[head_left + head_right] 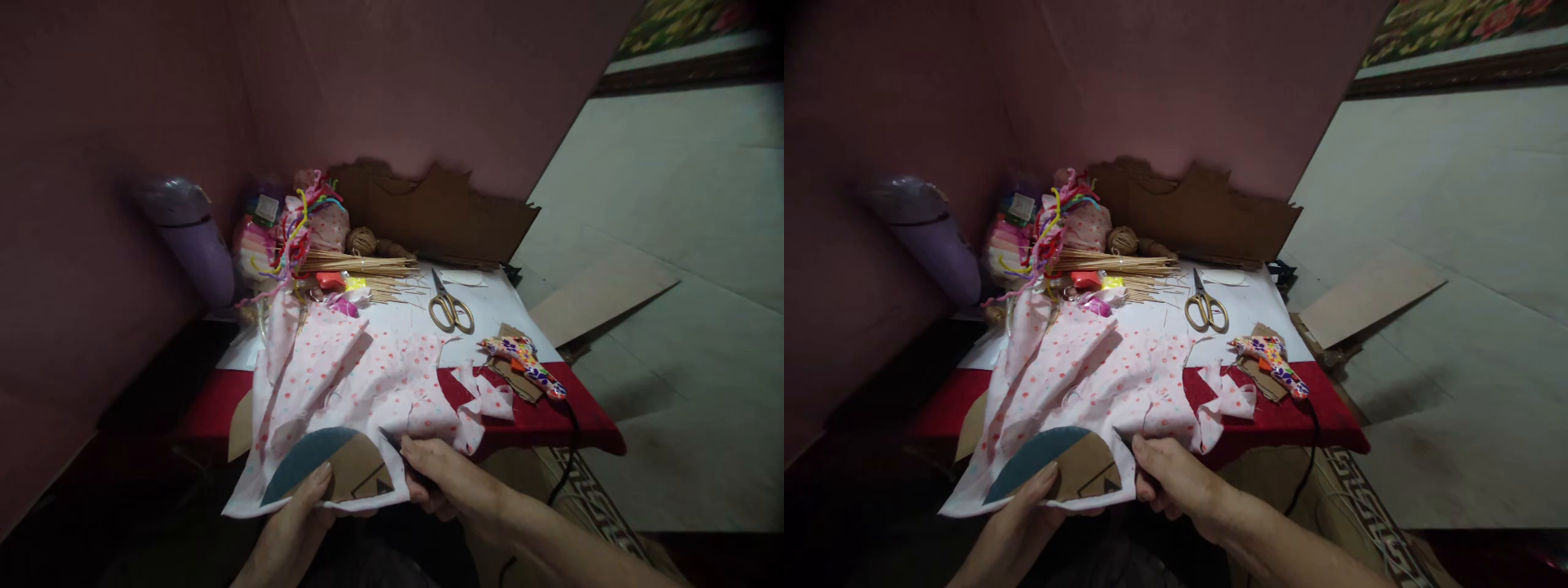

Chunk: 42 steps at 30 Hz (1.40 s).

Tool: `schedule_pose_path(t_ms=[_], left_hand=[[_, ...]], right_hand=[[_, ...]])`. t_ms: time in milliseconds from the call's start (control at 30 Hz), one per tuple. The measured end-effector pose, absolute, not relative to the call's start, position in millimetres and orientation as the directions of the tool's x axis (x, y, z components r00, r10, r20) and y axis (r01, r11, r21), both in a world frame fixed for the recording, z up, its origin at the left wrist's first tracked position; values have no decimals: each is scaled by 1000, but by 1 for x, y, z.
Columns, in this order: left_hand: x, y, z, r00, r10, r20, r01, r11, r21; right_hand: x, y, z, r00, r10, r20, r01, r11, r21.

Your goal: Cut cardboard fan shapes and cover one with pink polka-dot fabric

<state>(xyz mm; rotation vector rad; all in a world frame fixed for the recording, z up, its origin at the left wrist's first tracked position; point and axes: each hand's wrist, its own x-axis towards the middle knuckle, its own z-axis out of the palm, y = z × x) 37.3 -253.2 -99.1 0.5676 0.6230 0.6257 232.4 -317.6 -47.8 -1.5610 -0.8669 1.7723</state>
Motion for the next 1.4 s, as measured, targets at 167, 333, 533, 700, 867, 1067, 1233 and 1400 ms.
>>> schedule_pose_path(t_ms=[167, 333, 533, 700, 867, 1067, 1233, 1400], left_hand=[[36, -252, -98, 645, 679, -351, -345, 668, 659], [34, -252, -97, 624, 704, -339, -355, 642, 680], [35, -254, -97, 661, 672, -335, -335, 663, 669], [33, -254, -98, 682, 654, -326, -311, 664, 680], [34, -253, -99, 704, 646, -294, -321, 659, 680], [30, -253, -102, 728, 627, -279, -292, 651, 701], [30, -252, -106, 746, 617, -252, -291, 641, 710], [30, -251, -102, 760, 603, -244, -274, 636, 722]], right_hand=[[234, -317, -45, -130, 775, -619, -40, -627, -778], [238, -318, -46, -119, 762, -637, -9, -642, -766], [233, -310, -42, -154, 786, -599, -37, -610, -791], [229, -308, -43, -173, 819, -547, -93, -566, -819], [228, -313, -50, -147, 851, -504, -138, -523, -841], [228, -315, -46, -167, 831, -531, -105, -550, -828], [226, -312, -38, -144, 816, -559, -42, -570, -821], [226, -312, -40, -163, 880, -446, -54, -459, -887]])
